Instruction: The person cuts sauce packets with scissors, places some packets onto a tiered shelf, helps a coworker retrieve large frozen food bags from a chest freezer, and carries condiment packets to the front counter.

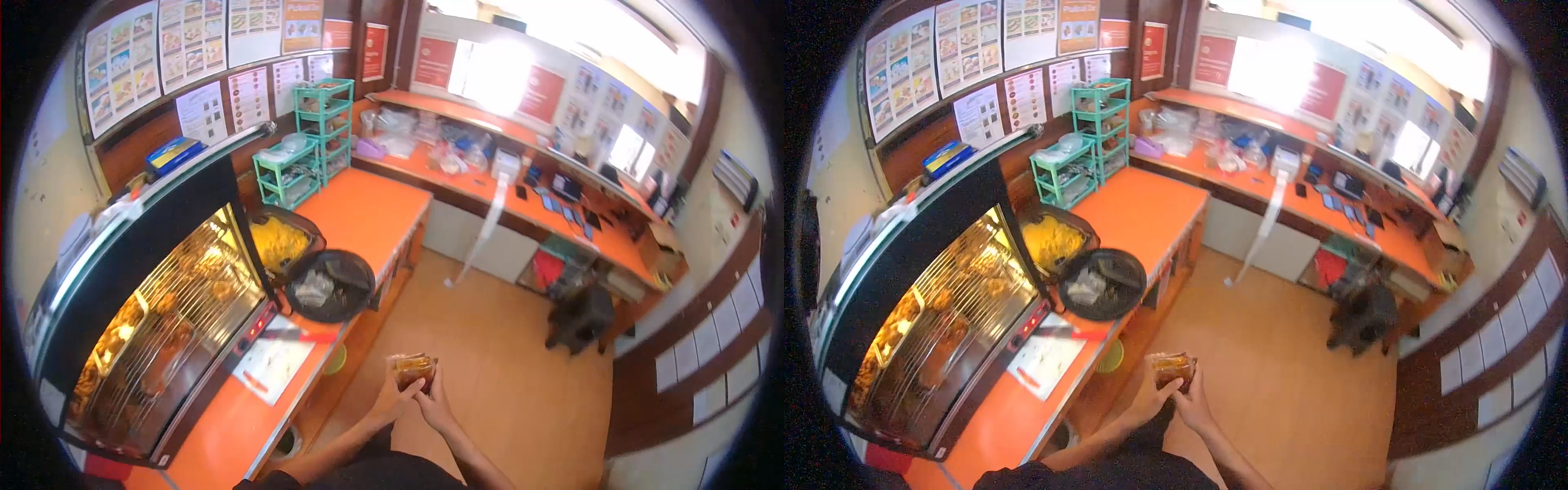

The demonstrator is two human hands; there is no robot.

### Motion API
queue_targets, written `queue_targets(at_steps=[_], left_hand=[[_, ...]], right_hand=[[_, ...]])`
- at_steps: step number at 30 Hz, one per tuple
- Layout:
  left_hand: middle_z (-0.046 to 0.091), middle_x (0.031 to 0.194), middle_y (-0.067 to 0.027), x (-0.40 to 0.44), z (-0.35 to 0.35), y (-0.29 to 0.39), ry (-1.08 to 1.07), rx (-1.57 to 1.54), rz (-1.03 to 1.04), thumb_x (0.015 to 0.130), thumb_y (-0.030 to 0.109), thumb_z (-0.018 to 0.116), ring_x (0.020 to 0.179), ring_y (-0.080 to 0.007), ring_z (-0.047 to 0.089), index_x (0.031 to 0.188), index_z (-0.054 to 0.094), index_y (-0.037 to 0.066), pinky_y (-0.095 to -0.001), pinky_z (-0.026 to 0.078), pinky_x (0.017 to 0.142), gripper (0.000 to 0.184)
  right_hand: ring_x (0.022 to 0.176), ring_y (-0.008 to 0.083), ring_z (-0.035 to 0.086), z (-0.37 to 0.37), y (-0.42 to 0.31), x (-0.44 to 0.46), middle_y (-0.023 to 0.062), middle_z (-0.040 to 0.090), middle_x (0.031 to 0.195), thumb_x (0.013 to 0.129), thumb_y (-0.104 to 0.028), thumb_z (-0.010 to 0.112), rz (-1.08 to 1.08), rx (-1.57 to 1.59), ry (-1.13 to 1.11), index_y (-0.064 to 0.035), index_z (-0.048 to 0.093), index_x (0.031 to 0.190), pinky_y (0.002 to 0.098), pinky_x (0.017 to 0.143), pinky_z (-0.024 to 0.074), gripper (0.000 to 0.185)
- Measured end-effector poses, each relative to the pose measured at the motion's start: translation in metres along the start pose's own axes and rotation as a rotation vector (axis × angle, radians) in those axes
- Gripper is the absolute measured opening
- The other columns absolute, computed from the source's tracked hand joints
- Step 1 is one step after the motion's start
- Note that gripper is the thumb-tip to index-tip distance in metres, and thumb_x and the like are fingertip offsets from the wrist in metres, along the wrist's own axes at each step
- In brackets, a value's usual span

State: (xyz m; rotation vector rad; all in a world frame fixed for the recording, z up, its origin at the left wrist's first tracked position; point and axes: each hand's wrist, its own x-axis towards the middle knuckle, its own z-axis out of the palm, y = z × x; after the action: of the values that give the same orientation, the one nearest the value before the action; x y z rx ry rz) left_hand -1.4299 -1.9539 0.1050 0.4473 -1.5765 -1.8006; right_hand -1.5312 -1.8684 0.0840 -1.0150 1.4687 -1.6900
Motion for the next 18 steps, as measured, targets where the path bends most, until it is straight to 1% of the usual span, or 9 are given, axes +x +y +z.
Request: queue_targets(at_steps=[2,3,6,8,10,13,14,16,18], left_hand=[[0.052,0.134,-0.0190,0.077,-0.013,-0.016,0.053,0.343,0.077,0.093,0.004,0.066,0.122,-0.0276,0.058,0.138,0.024,0.005,-0.0370,0.051,0.100,0.062],[0.054,0.130,-0.0173,0.115,-0.016,-0.017,0.067,0.079,-0.046,0.093,0.003,0.066,0.121,-0.0249,0.058,0.136,0.031,0.003,-0.0369,0.050,0.099,0.056],[0.053,0.127,-0.0130,0.241,-0.039,-0.062,0.074,0.003,-0.009,0.093,0.007,0.067,0.121,-0.0229,0.055,0.139,0.034,0.002,-0.0392,0.045,0.105,0.057],[0.049,0.131,-0.0115,0.326,-0.054,-0.103,0.044,-0.034,0.012,0.094,0.007,0.064,0.122,-0.0245,0.053,0.139,0.033,0.005,-0.0399,0.046,0.104,0.055],[0.049,0.132,-0.0122,0.400,-0.069,-0.115,0.094,-0.024,0.028,0.095,0.006,0.062,0.123,-0.0252,0.053,0.141,0.030,0.004,-0.0403,0.047,0.105,0.055],[0.048,0.133,-0.0135,0.502,-0.087,-0.080,0.190,-0.067,-0.032,0.094,0.004,0.062,0.125,-0.0255,0.052,0.142,0.028,0.004,-0.0393,0.046,0.105,0.059],[0.047,0.135,-0.0142,0.534,-0.095,-0.067,0.229,-0.122,-0.050,0.092,0.001,0.063,0.127,-0.0258,0.051,0.143,0.027,0.003,-0.0387,0.045,0.105,0.062],[0.049,0.133,-0.0138,0.597,-0.121,-0.058,0.275,-0.123,-0.038,0.093,0.002,0.062,0.125,-0.0251,0.053,0.143,0.027,0.005,-0.0385,0.046,0.104,0.062],[0.052,0.132,-0.0129,0.662,-0.149,-0.026,0.350,-0.116,-0.126,0.093,0.000,0.060,0.122,-0.0239,0.056,0.142,0.029,0.006,-0.0375,0.048,0.103,0.058]], right_hand=[[0.130,0.0232,0.047,-0.023,0.013,0.084,0.0131,0.043,0.140,0.096,0.000,0.051,-0.032,-0.093,-0.075,-0.0043,0.019,0.151,0.0360,0.108,0.0424,0.064],[0.130,0.0232,0.047,-0.031,0.026,0.126,0.0131,0.042,0.140,0.096,0.000,0.049,0.019,0.012,-0.071,-0.0042,0.019,0.151,0.0360,0.108,0.0421,0.063],[0.131,0.0230,0.045,-0.060,0.067,0.267,0.0135,0.041,0.141,0.096,0.001,0.047,0.059,0.108,-0.120,-0.0043,0.017,0.153,0.0359,0.109,0.0412,0.065],[0.135,0.0243,0.042,-0.083,0.107,0.341,0.0139,0.042,0.143,0.094,0.003,0.045,-0.097,-0.175,-0.031,-0.0041,0.012,0.155,0.0373,0.110,0.0406,0.070],[0.145,0.0291,0.028,-0.102,0.095,0.419,0.0197,0.030,0.153,0.094,-0.002,0.046,0.016,0.048,-0.157,0.0007,0.005,0.157,0.0394,0.118,0.0271,0.075],[0.143,0.0295,0.031,-0.109,0.056,0.538,0.0202,0.032,0.151,0.089,0.000,0.047,-0.070,-0.183,-0.229,0.0015,0.011,0.156,0.0389,0.116,0.0304,0.076],[0.143,0.0295,0.031,-0.105,0.040,0.578,0.0202,0.032,0.151,0.089,0.000,0.047,-0.073,-0.167,-0.249,0.0015,0.011,0.156,0.0389,0.116,0.0304,0.076],[0.135,0.0245,0.043,-0.095,0.021,0.656,0.0151,0.043,0.143,0.089,0.006,0.042,-0.067,-0.078,-0.367,-0.0014,0.021,0.154,0.0375,0.109,0.0409,0.069],[0.136,0.0265,0.044,-0.081,0.016,0.742,0.0160,0.043,0.145,0.088,0.007,0.042,0.023,0.079,-0.487,-0.0005,0.020,0.155,0.0381,0.113,0.0370,0.071]])
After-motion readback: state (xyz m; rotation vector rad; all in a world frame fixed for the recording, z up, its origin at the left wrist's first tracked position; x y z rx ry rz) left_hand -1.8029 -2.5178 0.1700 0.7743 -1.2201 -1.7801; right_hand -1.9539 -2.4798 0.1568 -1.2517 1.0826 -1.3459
